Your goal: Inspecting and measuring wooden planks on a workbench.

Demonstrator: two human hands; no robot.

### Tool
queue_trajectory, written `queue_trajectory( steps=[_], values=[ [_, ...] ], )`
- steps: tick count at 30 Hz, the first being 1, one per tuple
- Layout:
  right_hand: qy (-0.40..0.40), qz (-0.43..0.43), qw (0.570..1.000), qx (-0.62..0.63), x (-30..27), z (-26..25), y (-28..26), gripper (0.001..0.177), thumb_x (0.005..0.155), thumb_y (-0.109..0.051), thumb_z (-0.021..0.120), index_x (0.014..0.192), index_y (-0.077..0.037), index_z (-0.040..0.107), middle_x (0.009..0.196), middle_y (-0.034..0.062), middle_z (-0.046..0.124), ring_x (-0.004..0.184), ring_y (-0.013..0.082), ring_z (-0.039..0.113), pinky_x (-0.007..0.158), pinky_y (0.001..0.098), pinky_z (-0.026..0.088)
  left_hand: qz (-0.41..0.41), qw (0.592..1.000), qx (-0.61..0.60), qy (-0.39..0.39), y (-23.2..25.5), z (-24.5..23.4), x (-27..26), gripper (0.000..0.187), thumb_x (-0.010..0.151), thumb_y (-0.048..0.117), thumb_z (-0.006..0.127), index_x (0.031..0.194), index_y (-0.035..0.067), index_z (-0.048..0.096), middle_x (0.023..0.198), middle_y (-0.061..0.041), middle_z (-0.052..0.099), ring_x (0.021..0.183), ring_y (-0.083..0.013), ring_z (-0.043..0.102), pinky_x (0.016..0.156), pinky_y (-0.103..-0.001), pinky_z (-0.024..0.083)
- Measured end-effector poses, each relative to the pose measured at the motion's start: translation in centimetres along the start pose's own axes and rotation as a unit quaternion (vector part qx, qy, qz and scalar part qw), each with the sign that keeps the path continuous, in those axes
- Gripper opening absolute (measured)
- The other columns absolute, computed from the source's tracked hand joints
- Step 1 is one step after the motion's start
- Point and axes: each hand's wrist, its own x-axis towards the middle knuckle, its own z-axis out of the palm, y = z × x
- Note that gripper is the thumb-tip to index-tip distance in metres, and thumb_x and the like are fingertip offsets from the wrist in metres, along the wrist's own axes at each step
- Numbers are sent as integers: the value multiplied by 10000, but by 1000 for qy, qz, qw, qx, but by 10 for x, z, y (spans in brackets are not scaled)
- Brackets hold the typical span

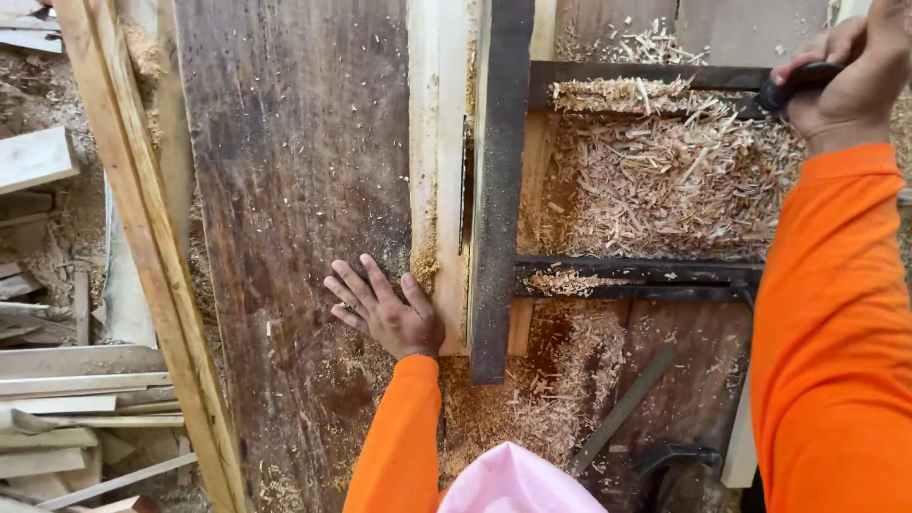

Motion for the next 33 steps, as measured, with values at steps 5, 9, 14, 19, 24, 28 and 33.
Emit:
queue_trajectory(
  steps=[5, 9, 14, 19, 24, 28, 33],
  values=[
    [342, -100, 934, 14, 5, 28, 30, 498, 1038, -476, 695, 737, -123, 512, 618, 28, 422, 537, 223, 460, 606, 455, 519, 38, 998, -44, 7, 2, 1, -3, 654, 1071, 451, 404, 1592, 60, 456, 1755, -160, 119, 1635, -384, -6, 1288, -595, -74],
    [511, -179, 819, -191, 12, 72, 39, 149, 889, -208, 659, 915, -86, 578, 904, 63, 576, 785, 157, 633, 733, 327, 580, -8, 1000, -6, -13, 6, 0, 0, 682, 1044, 476, 432, 1595, 76, 444, 1752, -153, 100, 1616, -366, -10, 1260, -594, -79],
    [397, -106, 902, -134, -10, 84, 8, 380, 786, 129, 586, 1098, -56, 474, 1014, 148, 611, 836, 209, 655, 769, 332, 613, -35, 999, 6, -8, 4, -11, -2, 697, 1070, 499, 360, 1623, 78, 403, 1750, -164, 63, 1608, -362, -32, 1244, -599, -101],
    [-43, 88, 940, -328, -45, 73, -85, 402, 949, 130, 550, 1314, 4, 440, 1329, 144, 627, 1165, 208, 682, 1008, 309, 572, -18, 1000, -15, -18, 4, -11, 1, 709, 1058, 499, 351, 1626, 76, 384, 1740, -171, 81, 1606, -365, -14, 1255, -581, -80],
    [98, 57, 950, -292, -51, 65, -28, 557, 911, 92, 613, 1431, 44, 418, 1362, 133, 593, 1132, 184, 672, 923, 287, 591, -9, 999, -29, -14, 7, -14, -5, 686, 1066, 474, 372, 1624, 75, 379, 1746, -180, 88, 1615, -371, -15, 1264, -585, -75],
    [258, -50, 955, -141, -33, 50, 20, 404, 920, 86, 681, 1323, 71, 661, 1239, 148, 733, 1076, 174, 736, 878, 263, 594, -12, 1000, 5, -8, 4, -10, -3, 671, 1038, 462, 398, 1586, 75, 403, 1747, -179, 96, 1616, -377, -24, 1257, -583, -89],
    [33, 137, 961, -238, -43, 85, -108, 397, 915, 44, 690, 1299, -56, 704, 1215, 121, 748, 1054, 178, 746, 857, 288, 590, -13, 1000, -1, -12, 0, -4, 4, 687, 1042, 461, 390, 1604, 66, 405, 1742, -182, 83, 1605, -377, -29, 1242, -589, -99]
  ],
)
